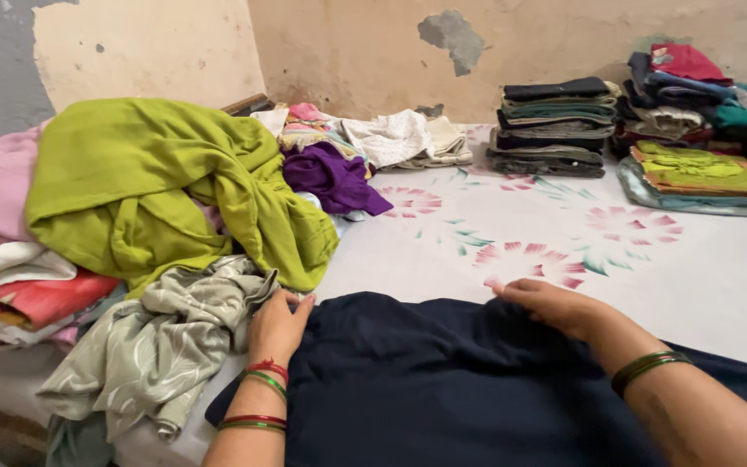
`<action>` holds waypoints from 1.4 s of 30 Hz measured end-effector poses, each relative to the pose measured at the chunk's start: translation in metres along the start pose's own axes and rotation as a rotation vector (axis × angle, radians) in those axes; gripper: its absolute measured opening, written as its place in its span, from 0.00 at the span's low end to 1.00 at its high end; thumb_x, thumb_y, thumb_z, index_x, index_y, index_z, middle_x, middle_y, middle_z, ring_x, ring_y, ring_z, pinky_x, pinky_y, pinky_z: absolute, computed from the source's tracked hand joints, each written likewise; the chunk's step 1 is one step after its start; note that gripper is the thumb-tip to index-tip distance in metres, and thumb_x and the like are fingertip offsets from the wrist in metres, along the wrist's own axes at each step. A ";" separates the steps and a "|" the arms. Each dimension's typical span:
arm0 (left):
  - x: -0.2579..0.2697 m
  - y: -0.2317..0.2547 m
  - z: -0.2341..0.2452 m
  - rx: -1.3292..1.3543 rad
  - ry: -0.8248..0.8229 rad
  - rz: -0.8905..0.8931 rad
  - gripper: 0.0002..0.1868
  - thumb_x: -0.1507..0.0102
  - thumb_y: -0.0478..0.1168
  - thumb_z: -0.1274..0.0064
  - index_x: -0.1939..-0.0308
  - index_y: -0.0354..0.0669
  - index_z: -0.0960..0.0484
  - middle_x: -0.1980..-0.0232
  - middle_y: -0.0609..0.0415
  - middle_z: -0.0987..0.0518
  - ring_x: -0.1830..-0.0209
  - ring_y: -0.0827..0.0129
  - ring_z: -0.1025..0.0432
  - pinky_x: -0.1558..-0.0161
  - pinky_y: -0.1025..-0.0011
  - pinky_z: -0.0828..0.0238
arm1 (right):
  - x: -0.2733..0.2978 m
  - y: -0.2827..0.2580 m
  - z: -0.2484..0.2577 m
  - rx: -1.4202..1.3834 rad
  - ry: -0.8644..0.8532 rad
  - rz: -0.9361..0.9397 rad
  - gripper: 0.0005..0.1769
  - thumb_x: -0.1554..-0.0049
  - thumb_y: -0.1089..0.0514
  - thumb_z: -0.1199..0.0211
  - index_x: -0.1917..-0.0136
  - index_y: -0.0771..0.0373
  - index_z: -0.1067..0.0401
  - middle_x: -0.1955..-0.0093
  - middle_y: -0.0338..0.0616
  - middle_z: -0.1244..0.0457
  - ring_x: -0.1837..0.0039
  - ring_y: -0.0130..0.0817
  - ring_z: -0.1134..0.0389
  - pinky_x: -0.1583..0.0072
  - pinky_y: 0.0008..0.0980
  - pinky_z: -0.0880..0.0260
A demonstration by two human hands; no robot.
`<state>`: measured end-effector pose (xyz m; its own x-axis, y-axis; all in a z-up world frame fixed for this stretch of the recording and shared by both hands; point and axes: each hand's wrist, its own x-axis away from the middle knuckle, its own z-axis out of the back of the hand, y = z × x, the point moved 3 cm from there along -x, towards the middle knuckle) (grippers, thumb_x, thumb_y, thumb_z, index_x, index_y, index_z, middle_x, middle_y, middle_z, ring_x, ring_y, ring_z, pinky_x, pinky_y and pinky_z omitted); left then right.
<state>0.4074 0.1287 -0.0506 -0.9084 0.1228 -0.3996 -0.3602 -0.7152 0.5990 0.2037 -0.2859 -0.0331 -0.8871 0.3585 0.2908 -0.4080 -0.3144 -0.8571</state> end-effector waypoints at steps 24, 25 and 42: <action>0.030 0.089 0.080 -0.304 0.258 -0.613 0.23 0.51 0.41 0.34 0.52 0.41 0.20 0.51 0.43 0.21 0.46 0.46 0.27 0.46 0.52 0.31 | -0.028 0.034 0.042 0.008 0.102 -0.012 0.24 0.40 0.40 0.37 0.48 0.64 0.24 0.61 0.39 0.39 0.60 0.30 0.42 0.56 0.31 0.40; 0.034 0.113 0.076 -0.183 0.269 -0.684 0.20 0.49 0.40 0.37 0.54 0.42 0.19 0.51 0.44 0.20 0.47 0.47 0.26 0.46 0.53 0.30 | -0.026 0.032 0.042 0.051 0.040 -0.025 0.26 0.39 0.38 0.38 0.49 0.64 0.22 0.64 0.37 0.41 0.62 0.29 0.45 0.57 0.30 0.43; 0.097 0.261 -0.093 0.263 -0.160 -0.969 0.09 0.39 0.39 0.42 0.55 0.47 0.21 0.59 0.54 0.19 0.57 0.57 0.23 0.55 0.59 0.28 | 0.022 0.002 0.068 0.406 -0.150 0.502 0.17 0.42 0.58 0.44 0.41 0.55 0.22 0.49 0.33 0.28 0.49 0.23 0.33 0.45 0.26 0.31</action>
<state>0.2454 -0.1099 0.0023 -0.2111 0.6738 -0.7081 -0.9743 -0.0868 0.2078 0.1685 -0.3383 0.0005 -0.9992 -0.0347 -0.0207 0.0395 -0.7284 -0.6840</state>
